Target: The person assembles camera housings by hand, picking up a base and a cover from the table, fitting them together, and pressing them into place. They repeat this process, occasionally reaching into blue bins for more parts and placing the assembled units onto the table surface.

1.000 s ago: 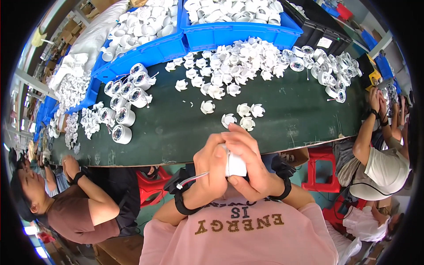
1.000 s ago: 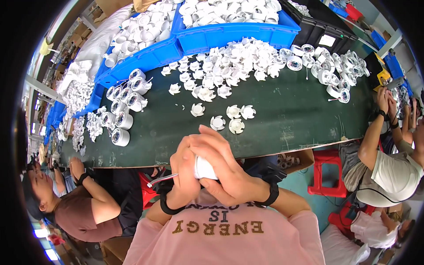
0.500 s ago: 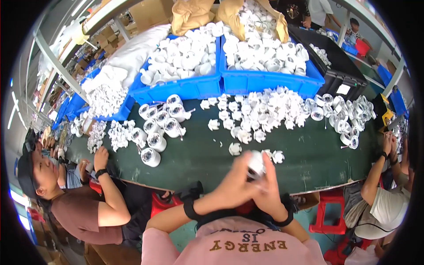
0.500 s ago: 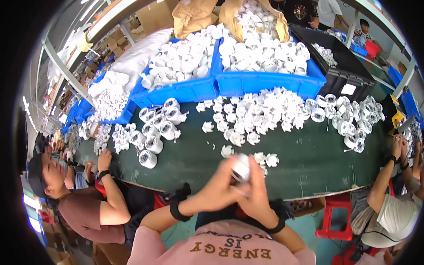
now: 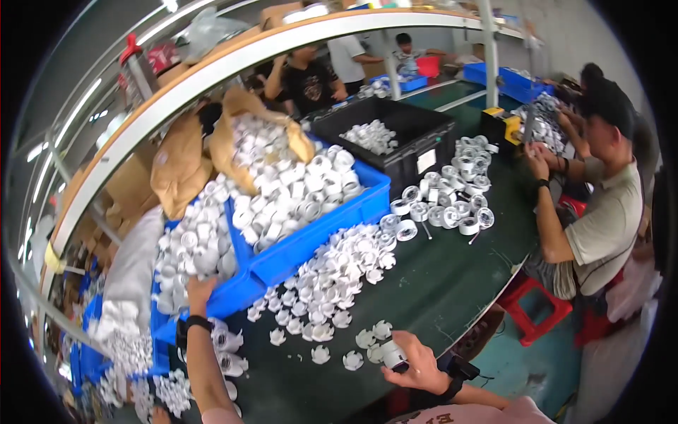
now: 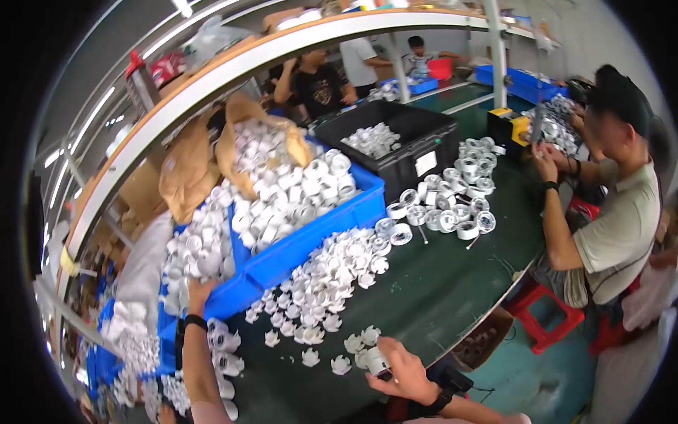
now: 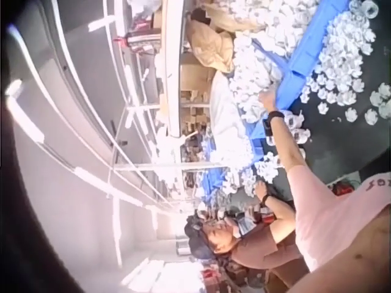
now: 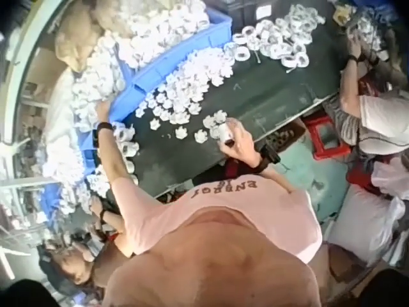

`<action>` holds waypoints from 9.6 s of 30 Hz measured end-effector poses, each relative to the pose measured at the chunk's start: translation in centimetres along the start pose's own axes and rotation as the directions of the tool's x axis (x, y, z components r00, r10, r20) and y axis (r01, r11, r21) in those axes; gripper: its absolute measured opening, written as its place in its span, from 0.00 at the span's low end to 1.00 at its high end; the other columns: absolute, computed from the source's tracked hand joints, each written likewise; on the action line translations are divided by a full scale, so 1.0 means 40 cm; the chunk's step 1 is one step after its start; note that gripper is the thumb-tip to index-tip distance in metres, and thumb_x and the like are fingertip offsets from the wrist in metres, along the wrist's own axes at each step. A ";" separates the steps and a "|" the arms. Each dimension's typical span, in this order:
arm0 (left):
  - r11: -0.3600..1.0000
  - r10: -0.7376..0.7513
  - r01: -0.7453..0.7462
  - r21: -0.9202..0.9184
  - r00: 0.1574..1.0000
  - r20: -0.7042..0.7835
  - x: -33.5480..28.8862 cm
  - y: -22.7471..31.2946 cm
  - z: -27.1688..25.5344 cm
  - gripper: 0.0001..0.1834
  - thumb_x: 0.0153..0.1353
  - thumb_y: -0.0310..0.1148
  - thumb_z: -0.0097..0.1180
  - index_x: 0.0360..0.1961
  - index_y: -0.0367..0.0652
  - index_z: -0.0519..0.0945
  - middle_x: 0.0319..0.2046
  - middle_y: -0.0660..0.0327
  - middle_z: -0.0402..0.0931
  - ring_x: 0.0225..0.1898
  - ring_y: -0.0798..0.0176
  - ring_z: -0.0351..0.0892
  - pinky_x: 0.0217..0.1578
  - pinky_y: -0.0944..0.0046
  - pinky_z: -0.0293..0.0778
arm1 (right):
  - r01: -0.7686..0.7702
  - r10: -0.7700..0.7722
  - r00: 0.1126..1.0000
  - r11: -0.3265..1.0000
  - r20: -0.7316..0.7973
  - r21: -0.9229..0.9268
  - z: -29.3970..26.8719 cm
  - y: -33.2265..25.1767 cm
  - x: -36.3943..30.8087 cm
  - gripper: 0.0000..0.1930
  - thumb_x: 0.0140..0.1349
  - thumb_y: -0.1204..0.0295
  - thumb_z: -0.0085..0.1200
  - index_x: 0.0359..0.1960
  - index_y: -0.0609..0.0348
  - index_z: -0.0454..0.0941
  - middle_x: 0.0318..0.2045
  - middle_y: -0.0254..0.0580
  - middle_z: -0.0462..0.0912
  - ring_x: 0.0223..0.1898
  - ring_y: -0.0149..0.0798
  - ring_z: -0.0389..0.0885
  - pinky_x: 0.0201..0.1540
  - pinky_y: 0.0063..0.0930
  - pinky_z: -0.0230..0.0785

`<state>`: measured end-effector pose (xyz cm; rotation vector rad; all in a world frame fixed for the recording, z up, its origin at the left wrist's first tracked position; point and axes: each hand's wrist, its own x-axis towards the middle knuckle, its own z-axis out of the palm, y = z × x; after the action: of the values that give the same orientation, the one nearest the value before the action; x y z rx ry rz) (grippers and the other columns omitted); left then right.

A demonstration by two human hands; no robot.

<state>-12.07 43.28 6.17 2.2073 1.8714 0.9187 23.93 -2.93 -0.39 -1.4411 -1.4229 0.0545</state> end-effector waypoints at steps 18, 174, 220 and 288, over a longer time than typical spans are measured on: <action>0.627 0.425 0.073 -0.776 0.803 0.419 -0.541 0.539 -0.143 0.40 0.44 0.22 0.71 0.58 0.40 0.64 0.49 0.58 0.72 0.50 0.62 0.74 0.53 0.61 0.71 | -0.123 0.123 0.992 0.986 0.007 0.114 -0.041 -0.011 0.013 0.32 0.49 0.67 0.66 0.56 0.58 0.68 0.46 0.51 0.74 0.43 0.50 0.79 0.45 0.34 0.72; 0.387 0.189 0.441 -0.809 0.821 0.538 -0.888 0.632 0.023 0.25 0.61 0.39 0.59 0.53 0.35 0.66 0.33 0.56 0.79 0.26 0.67 0.79 0.25 0.66 0.73 | 0.548 -0.467 0.702 0.837 0.537 0.011 -0.008 -0.085 0.248 0.38 0.45 0.71 0.67 0.60 0.63 0.64 0.46 0.50 0.74 0.45 0.51 0.73 0.49 0.39 0.66; 0.630 0.363 -0.144 -0.763 0.923 0.126 -0.878 0.656 -0.106 0.13 0.61 0.34 0.56 0.41 0.35 0.72 0.31 0.50 0.77 0.27 0.55 0.78 0.30 0.61 0.72 | -0.404 0.141 0.810 0.838 0.569 0.367 -0.037 -0.139 0.216 0.21 0.70 0.51 0.39 0.40 0.60 0.68 0.20 0.41 0.76 0.18 0.36 0.76 0.22 0.27 0.66; 0.781 0.515 -0.285 -0.556 0.797 0.315 -0.562 0.531 -0.032 0.32 0.54 0.35 0.66 0.58 0.39 0.68 0.53 0.53 0.70 0.52 0.58 0.72 0.45 0.63 0.72 | -0.223 0.217 0.973 0.971 0.074 0.091 -0.105 -0.013 0.066 0.33 0.49 0.69 0.66 0.58 0.61 0.67 0.43 0.52 0.77 0.42 0.49 0.80 0.44 0.35 0.73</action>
<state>4.23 17.07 8.34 2.2648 0.8395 0.7229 27.07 -3.69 3.38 -1.5202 -1.2873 0.3096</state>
